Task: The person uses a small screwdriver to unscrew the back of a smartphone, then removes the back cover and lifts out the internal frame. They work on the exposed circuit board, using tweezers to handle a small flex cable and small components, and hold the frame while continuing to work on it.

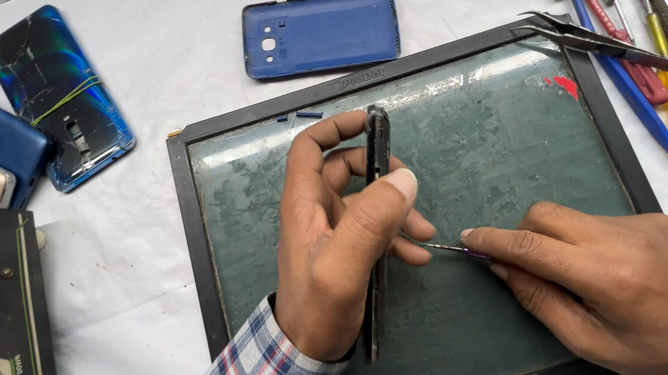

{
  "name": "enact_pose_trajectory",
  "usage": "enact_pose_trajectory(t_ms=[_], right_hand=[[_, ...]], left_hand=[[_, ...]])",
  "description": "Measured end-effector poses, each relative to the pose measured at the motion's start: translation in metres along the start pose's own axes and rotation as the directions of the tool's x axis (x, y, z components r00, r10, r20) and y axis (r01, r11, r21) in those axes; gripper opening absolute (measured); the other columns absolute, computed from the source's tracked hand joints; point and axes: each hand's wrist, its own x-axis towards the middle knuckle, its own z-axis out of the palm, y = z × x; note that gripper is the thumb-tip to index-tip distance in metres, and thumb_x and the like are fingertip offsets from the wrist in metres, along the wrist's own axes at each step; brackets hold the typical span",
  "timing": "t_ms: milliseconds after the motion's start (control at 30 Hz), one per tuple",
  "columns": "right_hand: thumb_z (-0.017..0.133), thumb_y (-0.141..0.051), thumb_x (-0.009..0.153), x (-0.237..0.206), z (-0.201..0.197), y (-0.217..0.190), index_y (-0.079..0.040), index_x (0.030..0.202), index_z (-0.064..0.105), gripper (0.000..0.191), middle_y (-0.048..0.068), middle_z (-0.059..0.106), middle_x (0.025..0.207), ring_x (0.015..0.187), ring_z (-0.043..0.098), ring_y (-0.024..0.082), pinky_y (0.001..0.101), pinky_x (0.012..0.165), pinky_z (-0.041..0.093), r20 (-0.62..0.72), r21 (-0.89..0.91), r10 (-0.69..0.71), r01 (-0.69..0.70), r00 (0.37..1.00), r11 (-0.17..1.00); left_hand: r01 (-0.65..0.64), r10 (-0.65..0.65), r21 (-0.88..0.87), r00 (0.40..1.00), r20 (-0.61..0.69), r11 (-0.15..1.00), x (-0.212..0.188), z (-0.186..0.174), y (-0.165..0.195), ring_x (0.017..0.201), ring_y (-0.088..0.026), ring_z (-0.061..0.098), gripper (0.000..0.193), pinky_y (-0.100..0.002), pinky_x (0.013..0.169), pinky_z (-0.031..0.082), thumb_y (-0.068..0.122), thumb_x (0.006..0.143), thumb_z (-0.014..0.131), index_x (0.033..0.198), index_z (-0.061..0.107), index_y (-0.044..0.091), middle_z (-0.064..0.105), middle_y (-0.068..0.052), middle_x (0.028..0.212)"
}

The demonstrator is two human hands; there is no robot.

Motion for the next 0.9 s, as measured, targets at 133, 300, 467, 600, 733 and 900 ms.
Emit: enact_pose_trajectory(t_ms=[133, 300, 467, 600, 733, 900], right_hand=[[0.075, -0.019, 0.083, -0.002, -0.010, -0.020, -0.018, 0.125, 0.073, 0.042, -0.002, 0.062, 0.070, 0.048, 0.063, 0.013, 0.0320, 0.042, 0.049, -0.070, 0.024, -0.024, 0.026, 0.997, 0.999], [0.076, -0.018, 0.083, 0.011, -0.025, -0.040, -0.017, 0.123, 0.074, 0.040, -0.002, 0.061, 0.067, 0.046, 0.061, 0.013, 0.0320, 0.040, 0.047, -0.116, 0.024, -0.039, 0.042, 0.992, 0.999], [0.077, -0.019, 0.082, 0.010, -0.032, -0.040, -0.018, 0.122, 0.075, 0.039, 0.000, 0.064, 0.068, 0.051, 0.060, 0.014, 0.0321, 0.043, 0.048, -0.139, 0.034, 0.030, -0.026, 0.990, 0.999], [0.075, -0.017, 0.086, 0.000, -0.029, -0.037, -0.009, 0.111, 0.072, 0.027, -0.001, 0.069, 0.073, 0.056, 0.064, 0.010, 0.0255, 0.044, 0.049, -0.220, 0.189, -0.015, 0.057, 0.975, 0.980], [0.079, -0.017, 0.085, -0.008, -0.025, -0.039, -0.009, 0.103, 0.075, 0.019, -0.001, 0.068, 0.073, 0.057, 0.061, 0.010, 0.0256, 0.041, 0.049, -0.195, 0.302, 0.004, 0.056, 0.981, 0.952], [0.080, -0.020, 0.089, -0.017, -0.032, -0.034, -0.010, 0.105, 0.075, 0.020, -0.002, 0.072, 0.072, 0.060, 0.068, 0.007, 0.0260, 0.045, 0.051, -0.235, 0.279, -0.217, 0.279, 0.948, 0.919]], left_hand=[[0.048, -0.048, 0.030, 0.999, 0.000, 0.998, -0.003, -0.006, 0.021, 0.084, -0.021, 0.074, 0.075, -0.030, 0.062, 0.065, 0.029, 0.084, 0.064, 0.143, 0.035, -0.006, 0.057, -0.016, 0.108], [0.073, -0.072, 0.064, 0.997, -0.014, 0.995, -0.007, -0.015, 0.041, 0.084, -0.021, 0.073, 0.073, -0.030, 0.064, 0.064, 0.028, 0.084, 0.066, 0.141, 0.037, -0.007, 0.059, -0.018, 0.106], [0.094, -0.094, -0.002, 0.996, -0.001, 0.996, -0.004, -0.020, 0.042, 0.087, -0.023, 0.073, 0.070, -0.032, 0.066, 0.065, 0.029, 0.085, 0.064, 0.141, 0.037, -0.005, 0.058, -0.018, 0.107], [0.138, -0.131, -0.196, 0.990, 0.050, 0.971, -0.008, -0.025, 0.043, 0.091, -0.028, 0.072, 0.061, -0.035, 0.069, 0.066, 0.031, 0.090, 0.057, 0.136, 0.040, -0.005, 0.059, -0.021, 0.112], [0.108, -0.058, -0.345, 0.987, 0.150, 0.932, -0.009, -0.028, 0.043, 0.090, -0.030, 0.071, 0.053, -0.037, 0.065, 0.064, 0.032, 0.099, 0.048, 0.136, 0.044, -0.006, 0.061, -0.028, 0.117], [0.140, -0.025, -0.523, 0.975, 0.221, 0.841, -0.012, -0.023, 0.043, 0.081, -0.031, 0.074, 0.056, -0.034, 0.057, 0.064, 0.033, 0.106, 0.042, 0.141, 0.044, -0.011, 0.063, -0.036, 0.122]])
